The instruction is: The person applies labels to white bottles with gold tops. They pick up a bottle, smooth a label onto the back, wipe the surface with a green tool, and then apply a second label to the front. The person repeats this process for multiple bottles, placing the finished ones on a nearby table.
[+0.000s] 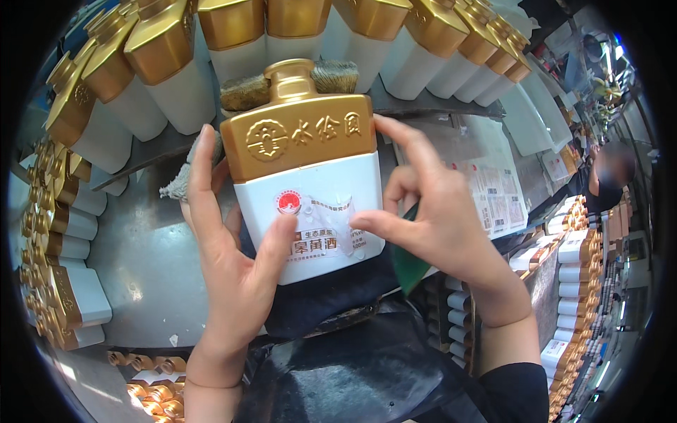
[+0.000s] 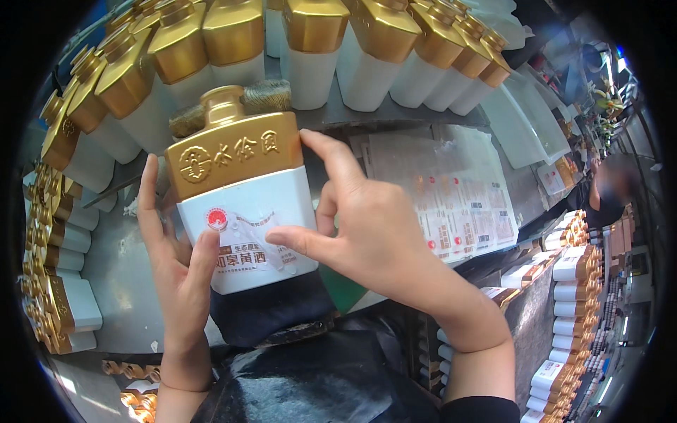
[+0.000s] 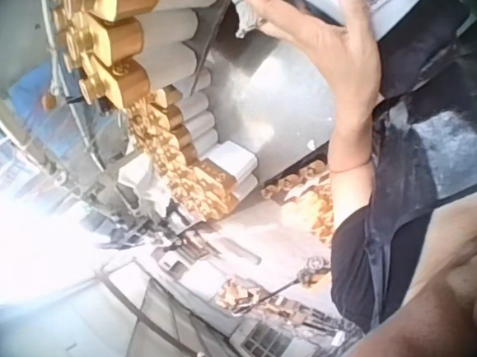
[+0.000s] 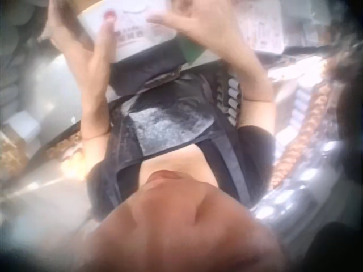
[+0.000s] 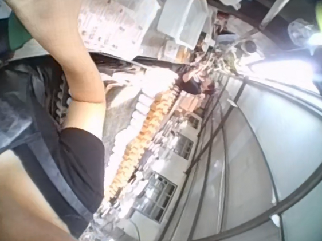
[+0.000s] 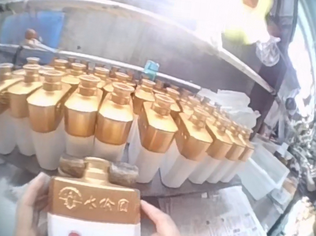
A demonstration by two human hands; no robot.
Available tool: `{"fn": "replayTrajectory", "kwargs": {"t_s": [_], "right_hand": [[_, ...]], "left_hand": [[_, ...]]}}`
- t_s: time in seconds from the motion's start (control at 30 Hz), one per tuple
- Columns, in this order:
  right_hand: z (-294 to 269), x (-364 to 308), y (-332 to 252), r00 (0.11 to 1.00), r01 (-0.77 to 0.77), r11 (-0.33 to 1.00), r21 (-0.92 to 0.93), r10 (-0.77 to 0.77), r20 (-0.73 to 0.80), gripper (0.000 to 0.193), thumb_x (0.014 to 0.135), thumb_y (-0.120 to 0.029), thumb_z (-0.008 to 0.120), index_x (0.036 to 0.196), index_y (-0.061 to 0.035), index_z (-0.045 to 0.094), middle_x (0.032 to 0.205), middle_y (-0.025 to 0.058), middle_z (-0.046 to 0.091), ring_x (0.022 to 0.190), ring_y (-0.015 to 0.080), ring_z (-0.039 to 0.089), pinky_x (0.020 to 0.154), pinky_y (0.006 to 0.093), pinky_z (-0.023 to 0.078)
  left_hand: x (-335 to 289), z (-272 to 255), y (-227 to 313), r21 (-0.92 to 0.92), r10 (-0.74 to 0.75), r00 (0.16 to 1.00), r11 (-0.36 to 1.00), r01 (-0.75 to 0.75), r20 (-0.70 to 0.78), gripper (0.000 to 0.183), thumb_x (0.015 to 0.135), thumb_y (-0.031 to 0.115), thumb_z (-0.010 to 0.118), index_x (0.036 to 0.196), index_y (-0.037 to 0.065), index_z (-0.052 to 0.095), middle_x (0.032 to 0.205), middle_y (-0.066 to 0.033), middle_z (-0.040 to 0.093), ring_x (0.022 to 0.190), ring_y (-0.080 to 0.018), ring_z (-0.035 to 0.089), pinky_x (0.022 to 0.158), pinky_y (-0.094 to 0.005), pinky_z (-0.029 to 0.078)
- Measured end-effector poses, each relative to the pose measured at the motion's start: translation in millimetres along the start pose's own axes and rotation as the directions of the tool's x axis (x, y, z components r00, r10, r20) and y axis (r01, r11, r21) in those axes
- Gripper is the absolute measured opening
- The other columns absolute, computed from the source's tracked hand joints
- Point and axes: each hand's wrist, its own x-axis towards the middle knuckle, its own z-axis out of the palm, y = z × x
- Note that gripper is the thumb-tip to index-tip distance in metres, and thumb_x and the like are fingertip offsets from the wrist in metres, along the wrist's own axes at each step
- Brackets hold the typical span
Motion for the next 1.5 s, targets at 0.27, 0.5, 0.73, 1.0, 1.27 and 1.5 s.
{"fn": "replayTrajectory", "kwargs": {"t_s": [0.27, 0.5, 0.73, 1.0, 1.27, 1.5], "right_hand": [[11, -2, 5, 0.997, -0.083, 0.97, 0.228, 0.078, 0.03, 0.065, 0.084, -0.014, 0.073, 0.137, 0.0055, 0.041, 0.061, -0.0021, 0.052, 0.057, 0.0029, 0.047, 0.055, 0.0183, 0.035], [16, 10, 9, 0.987, -0.154, 0.933, 0.325, 0.161, 0.004, 0.066, 0.08, -0.016, 0.077, 0.134, 0.0065, 0.045, 0.059, -0.0036, 0.05, 0.056, 0.0021, 0.046, 0.054, 0.0186, 0.034], [12, 3, 9, 0.993, -0.117, 0.943, 0.311, 0.104, 0.059, 0.072, 0.079, -0.013, 0.076, 0.138, 0.0069, 0.04, 0.064, -0.0039, 0.05, 0.06, 0.0022, 0.046, 0.056, 0.0171, 0.035], [10, 0, 12, 0.983, -0.127, 0.953, 0.277, 0.083, 0.165, 0.082, 0.077, -0.009, 0.077, 0.144, 0.0055, 0.033, 0.067, -0.0035, 0.051, 0.061, 0.0026, 0.047, 0.057, 0.0168, 0.036], [10, 2, 19, 0.97, -0.208, 0.867, 0.453, 0.125, 0.207, 0.083, 0.078, -0.008, 0.076, 0.147, 0.004, 0.03, 0.066, -0.0039, 0.051, 0.061, 0.003, 0.048, 0.059, 0.0172, 0.036], [12, 1, 18, 0.981, -0.135, 0.932, 0.336, 0.077, 0.18, 0.084, 0.077, -0.007, 0.075, 0.147, 0.0041, 0.03, 0.065, -0.0041, 0.049, 0.061, 0.0026, 0.047, 0.061, 0.0171, 0.038]], "left_hand": [[-1, 6, 5, -0.094, 0.012, 0.999, 0.995, -0.017, -0.045, 0.075, 0.09, 0.009, 0.058, 0.152, 0.003, 0.016, 0.146, -0.0169, 0.029, 0.134, -0.0271, 0.034, 0.109, -0.0395, 0.034], [0, 12, 4, -0.148, -0.048, 0.995, 0.988, 0.034, -0.089, 0.077, 0.088, 0.009, 0.06, 0.152, 0.003, 0.018, 0.15, -0.0171, 0.031, 0.136, -0.0279, 0.037, 0.113, -0.0384, 0.027], [-5, 11, 5, -0.264, -0.063, 0.998, 0.962, 0.069, 0.029, 0.086, 0.086, 0.011, 0.069, 0.153, 0.004, 0.015, 0.152, -0.0152, 0.026, 0.13, -0.027, 0.041, 0.11, -0.0388, 0.035], [-8, 2, 7, -0.239, -0.103, 0.994, 0.965, 0.108, 0.033, 0.081, 0.086, 0.009, 0.067, 0.152, 0.002, 0.019, 0.148, -0.0162, 0.034, 0.129, -0.0276, 0.043, 0.108, -0.0403, 0.039], [-5, -5, 5, -0.324, -0.112, 0.992, 0.938, 0.127, 0.063, 0.088, 0.081, 0.005, 0.071, 0.152, 0.003, 0.019, 0.147, -0.0166, 0.034, 0.129, -0.0287, 0.044, 0.105, -0.0411, 0.044], [-6, -2, 8, -0.221, -0.123, 0.992, 0.967, 0.129, 0.043, 0.091, 0.079, 0.016, 0.074, 0.151, 0.001, 0.021, 0.148, -0.019, 0.036, 0.133, -0.0311, 0.043, 0.109, -0.0428, 0.037]]}}
